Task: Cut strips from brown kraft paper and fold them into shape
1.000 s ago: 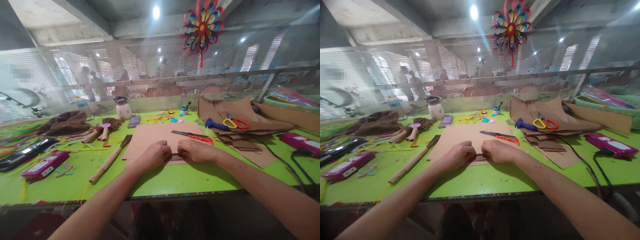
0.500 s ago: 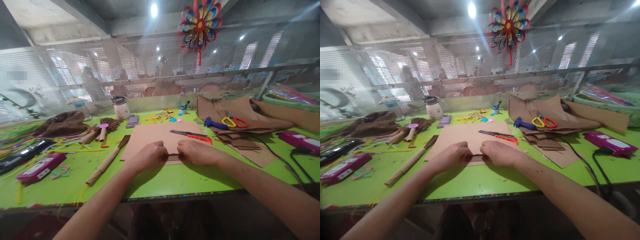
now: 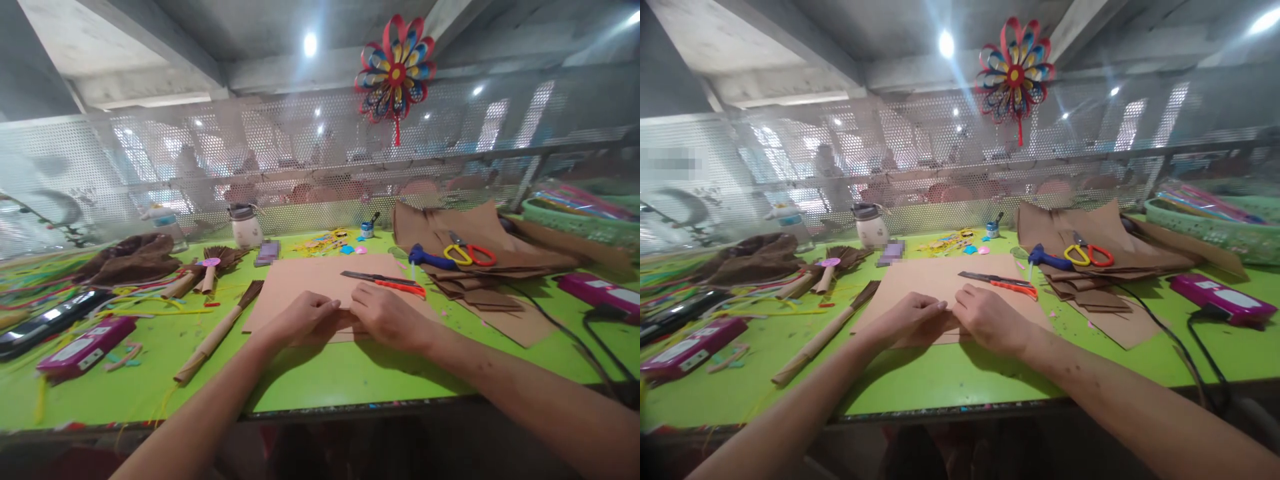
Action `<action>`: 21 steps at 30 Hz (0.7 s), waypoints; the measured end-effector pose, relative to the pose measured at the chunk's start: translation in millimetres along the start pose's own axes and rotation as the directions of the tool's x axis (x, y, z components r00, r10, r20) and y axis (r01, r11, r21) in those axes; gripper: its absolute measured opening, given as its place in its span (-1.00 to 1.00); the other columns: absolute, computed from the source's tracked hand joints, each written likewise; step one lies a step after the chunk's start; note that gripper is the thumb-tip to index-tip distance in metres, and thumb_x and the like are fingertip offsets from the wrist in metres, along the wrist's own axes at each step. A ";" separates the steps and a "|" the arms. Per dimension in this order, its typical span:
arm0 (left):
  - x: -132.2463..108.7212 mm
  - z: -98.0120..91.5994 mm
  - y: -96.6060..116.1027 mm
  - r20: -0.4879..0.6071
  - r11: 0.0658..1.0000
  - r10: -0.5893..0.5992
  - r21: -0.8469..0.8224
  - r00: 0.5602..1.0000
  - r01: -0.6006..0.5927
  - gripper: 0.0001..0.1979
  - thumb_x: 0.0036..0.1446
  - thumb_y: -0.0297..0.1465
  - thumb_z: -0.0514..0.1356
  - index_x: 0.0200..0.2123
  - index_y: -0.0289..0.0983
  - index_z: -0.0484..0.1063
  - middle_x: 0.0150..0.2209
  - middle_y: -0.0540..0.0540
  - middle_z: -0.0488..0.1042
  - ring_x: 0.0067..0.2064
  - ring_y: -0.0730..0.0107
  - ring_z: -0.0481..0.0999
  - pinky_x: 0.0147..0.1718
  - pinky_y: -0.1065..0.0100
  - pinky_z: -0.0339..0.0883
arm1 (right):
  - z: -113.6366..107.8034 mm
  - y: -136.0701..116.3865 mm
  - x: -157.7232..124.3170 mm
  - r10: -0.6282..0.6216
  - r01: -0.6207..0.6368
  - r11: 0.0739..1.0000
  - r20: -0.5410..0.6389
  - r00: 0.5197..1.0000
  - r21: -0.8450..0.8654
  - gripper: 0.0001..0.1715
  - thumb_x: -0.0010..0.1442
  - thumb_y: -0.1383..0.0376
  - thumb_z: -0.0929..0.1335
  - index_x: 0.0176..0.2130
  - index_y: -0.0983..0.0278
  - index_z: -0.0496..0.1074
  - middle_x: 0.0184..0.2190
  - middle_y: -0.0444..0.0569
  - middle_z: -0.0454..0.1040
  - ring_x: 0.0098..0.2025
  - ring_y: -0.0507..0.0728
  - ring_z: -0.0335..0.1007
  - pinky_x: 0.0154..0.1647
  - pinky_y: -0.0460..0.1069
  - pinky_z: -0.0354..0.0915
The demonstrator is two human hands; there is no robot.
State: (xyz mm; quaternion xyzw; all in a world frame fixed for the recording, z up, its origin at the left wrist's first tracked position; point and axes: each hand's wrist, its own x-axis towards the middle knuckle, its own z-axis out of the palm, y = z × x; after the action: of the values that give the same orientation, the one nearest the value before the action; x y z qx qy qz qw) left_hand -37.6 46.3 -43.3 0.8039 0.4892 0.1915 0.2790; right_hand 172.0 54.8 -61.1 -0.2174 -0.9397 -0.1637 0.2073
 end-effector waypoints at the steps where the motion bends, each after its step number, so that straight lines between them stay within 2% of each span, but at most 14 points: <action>1: -0.3 0.1 -0.3 0.012 1.000 0.008 -0.011 1.000 -0.008 -0.56 0.21 -0.15 -0.05 -0.60 -0.30 0.23 -0.61 0.08 0.09 -0.54 0.51 0.05 -0.55 0.43 -0.02 | 0.2 -0.6 0.4 -0.008 0.008 1.000 -0.009 1.000 -0.015 -0.83 0.18 0.48 0.23 -0.38 0.36 0.37 -0.38 0.05 0.32 -0.29 0.16 0.15 -0.29 0.02 0.13; 5: -1.4 0.6 -1.5 0.020 0.999 0.039 0.010 0.999 -0.039 -0.63 0.17 -0.19 0.00 -0.58 -0.30 0.23 -0.59 0.09 0.12 -0.51 0.51 0.08 -0.53 0.44 -0.02 | 1.3 -1.0 1.2 0.006 -0.006 1.000 -0.030 1.000 0.010 -0.82 0.19 0.48 0.23 -0.40 0.35 0.36 -0.39 0.06 0.33 -0.30 0.15 0.16 -0.29 0.03 0.15; 9: -3.3 -0.4 -0.2 0.027 0.998 0.008 0.062 1.000 -0.009 -0.65 0.16 -0.21 0.01 -0.54 -0.32 0.34 -0.59 0.07 0.23 -0.52 0.50 0.15 -0.52 0.44 0.01 | 2.9 3.7 1.3 0.134 -0.120 0.956 -0.034 0.990 0.267 -0.87 0.17 0.44 0.26 -0.39 0.34 0.38 -0.38 0.03 0.35 -0.31 0.11 0.21 -0.32 -0.01 0.19; 11: -4.0 -0.4 1.7 0.024 0.997 0.012 0.075 1.000 -0.014 -0.66 0.16 -0.24 0.01 -0.50 -0.33 0.40 -0.58 0.05 0.29 -0.51 0.49 0.19 -0.51 0.45 0.05 | 4.2 7.3 1.4 0.214 -0.187 0.865 -0.006 0.977 0.465 -0.93 0.14 0.41 0.30 -0.33 0.35 0.40 -0.37 0.00 0.36 -0.32 0.08 0.25 -0.34 -0.04 0.21; 14: -3.6 1.2 5.7 0.007 0.993 0.062 0.103 0.998 -0.062 -0.68 0.16 -0.29 0.01 -0.48 -0.34 0.43 -0.56 0.03 0.34 -0.50 0.48 0.23 -0.49 0.46 0.08 | 5.9 10.3 2.4 0.320 -0.299 0.673 0.098 0.942 0.676 -0.81 0.13 0.31 0.34 -0.23 0.35 0.43 -0.36 -0.02 0.40 -0.37 0.04 0.29 -0.39 -0.08 0.23; 16: -2.9 2.7 8.7 -0.015 0.990 0.086 0.115 0.996 -0.084 -0.72 0.14 -0.33 0.03 -0.45 -0.34 0.45 -0.52 0.00 0.40 -0.47 0.47 0.29 -0.47 0.46 0.12 | 5.6 9.8 3.8 0.348 -0.359 0.600 0.171 0.922 0.715 -0.77 0.15 0.23 0.33 -0.26 0.35 0.46 -0.41 -0.03 0.43 -0.40 0.04 0.29 -0.41 -0.08 0.22; 21: -4.1 3.4 14.2 -0.068 0.979 0.167 0.132 0.984 -0.157 -0.75 0.16 -0.35 0.06 -0.34 -0.33 0.50 -0.42 -0.04 0.49 -0.40 0.45 0.38 -0.39 0.47 0.18 | -3.1 6.6 7.6 0.390 -0.432 0.520 0.245 0.888 0.737 -0.69 0.17 0.16 0.31 -0.42 0.35 0.47 -0.48 -0.05 0.45 -0.41 0.05 0.30 -0.39 -0.08 0.21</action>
State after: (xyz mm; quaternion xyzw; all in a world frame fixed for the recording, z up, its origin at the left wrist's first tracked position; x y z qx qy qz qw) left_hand -27.8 36.6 -37.0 0.8489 0.4438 0.2137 0.1916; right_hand 169.9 61.8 -53.4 -0.3259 -0.8429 0.3152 0.2899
